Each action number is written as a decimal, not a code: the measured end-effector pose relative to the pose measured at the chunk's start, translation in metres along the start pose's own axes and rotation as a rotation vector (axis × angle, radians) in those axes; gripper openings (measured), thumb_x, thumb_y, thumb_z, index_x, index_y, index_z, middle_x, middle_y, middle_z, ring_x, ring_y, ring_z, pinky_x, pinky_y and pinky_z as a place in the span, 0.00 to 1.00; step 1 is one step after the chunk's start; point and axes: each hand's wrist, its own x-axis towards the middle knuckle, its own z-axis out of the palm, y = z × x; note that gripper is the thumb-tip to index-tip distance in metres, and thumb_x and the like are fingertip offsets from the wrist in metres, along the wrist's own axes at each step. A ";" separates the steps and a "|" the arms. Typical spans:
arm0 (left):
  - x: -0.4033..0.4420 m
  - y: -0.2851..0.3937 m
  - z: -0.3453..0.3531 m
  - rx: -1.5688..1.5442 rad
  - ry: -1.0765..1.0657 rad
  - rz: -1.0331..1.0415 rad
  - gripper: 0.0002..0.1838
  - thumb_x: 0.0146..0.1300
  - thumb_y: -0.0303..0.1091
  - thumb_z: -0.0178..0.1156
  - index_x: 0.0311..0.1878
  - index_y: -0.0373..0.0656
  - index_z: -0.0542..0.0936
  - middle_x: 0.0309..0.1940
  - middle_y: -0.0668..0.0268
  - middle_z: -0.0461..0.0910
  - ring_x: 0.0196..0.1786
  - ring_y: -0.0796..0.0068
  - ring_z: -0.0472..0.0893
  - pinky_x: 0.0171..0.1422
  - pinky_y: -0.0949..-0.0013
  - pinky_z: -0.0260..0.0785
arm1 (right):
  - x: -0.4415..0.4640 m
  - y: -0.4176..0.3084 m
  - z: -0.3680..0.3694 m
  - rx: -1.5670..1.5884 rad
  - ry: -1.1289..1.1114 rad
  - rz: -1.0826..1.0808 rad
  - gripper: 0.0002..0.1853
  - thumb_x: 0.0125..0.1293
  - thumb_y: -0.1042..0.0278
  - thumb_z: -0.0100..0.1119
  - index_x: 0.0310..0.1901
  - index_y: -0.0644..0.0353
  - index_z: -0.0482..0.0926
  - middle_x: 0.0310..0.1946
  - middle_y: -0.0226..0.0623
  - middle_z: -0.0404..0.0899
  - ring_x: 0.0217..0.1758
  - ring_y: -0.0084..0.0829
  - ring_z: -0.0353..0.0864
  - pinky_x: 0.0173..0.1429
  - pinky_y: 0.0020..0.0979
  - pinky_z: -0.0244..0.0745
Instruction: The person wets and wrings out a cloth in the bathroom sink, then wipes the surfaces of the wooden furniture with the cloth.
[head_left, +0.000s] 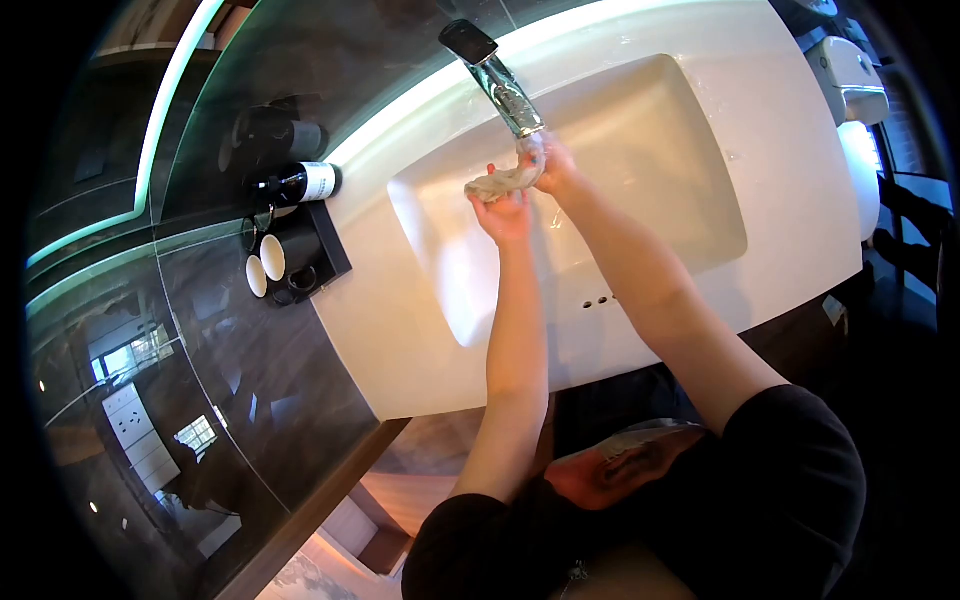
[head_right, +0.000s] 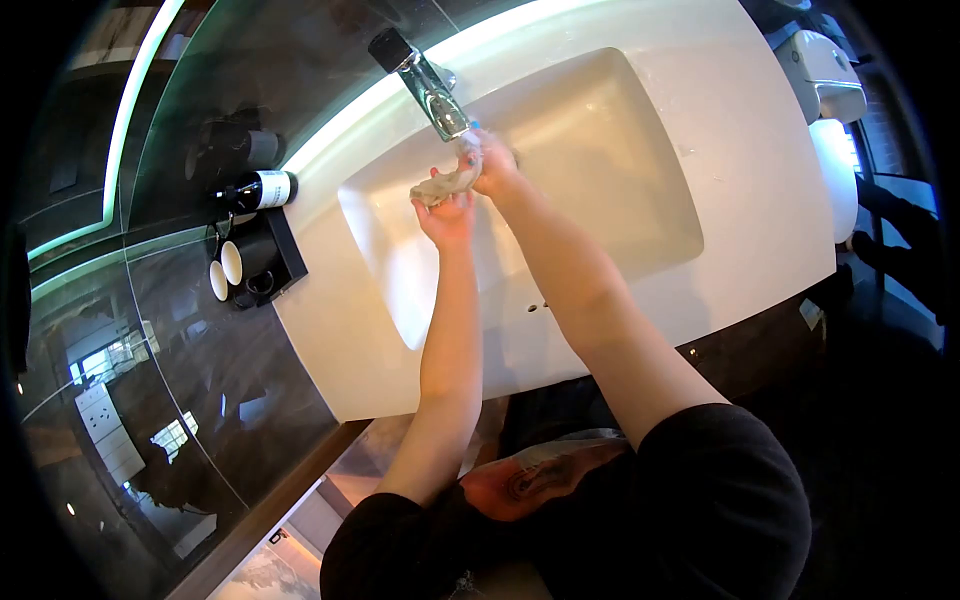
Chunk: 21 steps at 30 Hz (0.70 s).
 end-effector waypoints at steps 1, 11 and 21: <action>0.004 -0.005 -0.002 -0.070 -0.044 -0.086 0.27 0.60 0.56 0.47 0.54 0.46 0.63 0.51 0.60 0.67 0.56 0.60 0.64 0.60 0.52 0.54 | -0.004 0.004 0.015 -0.169 0.209 -0.077 0.09 0.64 0.64 0.40 0.34 0.57 0.69 0.21 0.30 0.67 0.19 0.24 0.65 0.21 0.28 0.64; 0.007 -0.073 0.057 0.054 -0.240 -0.102 0.28 0.56 0.59 0.50 0.55 0.53 0.62 0.47 0.64 0.68 0.49 0.64 0.66 0.53 0.60 0.61 | -0.027 -0.031 0.064 -0.518 0.814 -0.435 0.13 0.57 0.56 0.51 0.35 0.58 0.69 0.24 0.34 0.65 0.24 0.31 0.67 0.22 0.29 0.62; 0.036 -0.098 0.057 -0.084 -0.309 -0.156 0.25 0.55 0.63 0.47 0.40 0.49 0.70 0.28 0.70 0.69 0.32 0.71 0.69 0.47 0.63 0.65 | -0.086 -0.066 0.047 -0.239 0.661 -0.705 0.14 0.57 0.59 0.55 0.36 0.59 0.67 0.27 0.37 0.70 0.32 0.32 0.71 0.34 0.33 0.70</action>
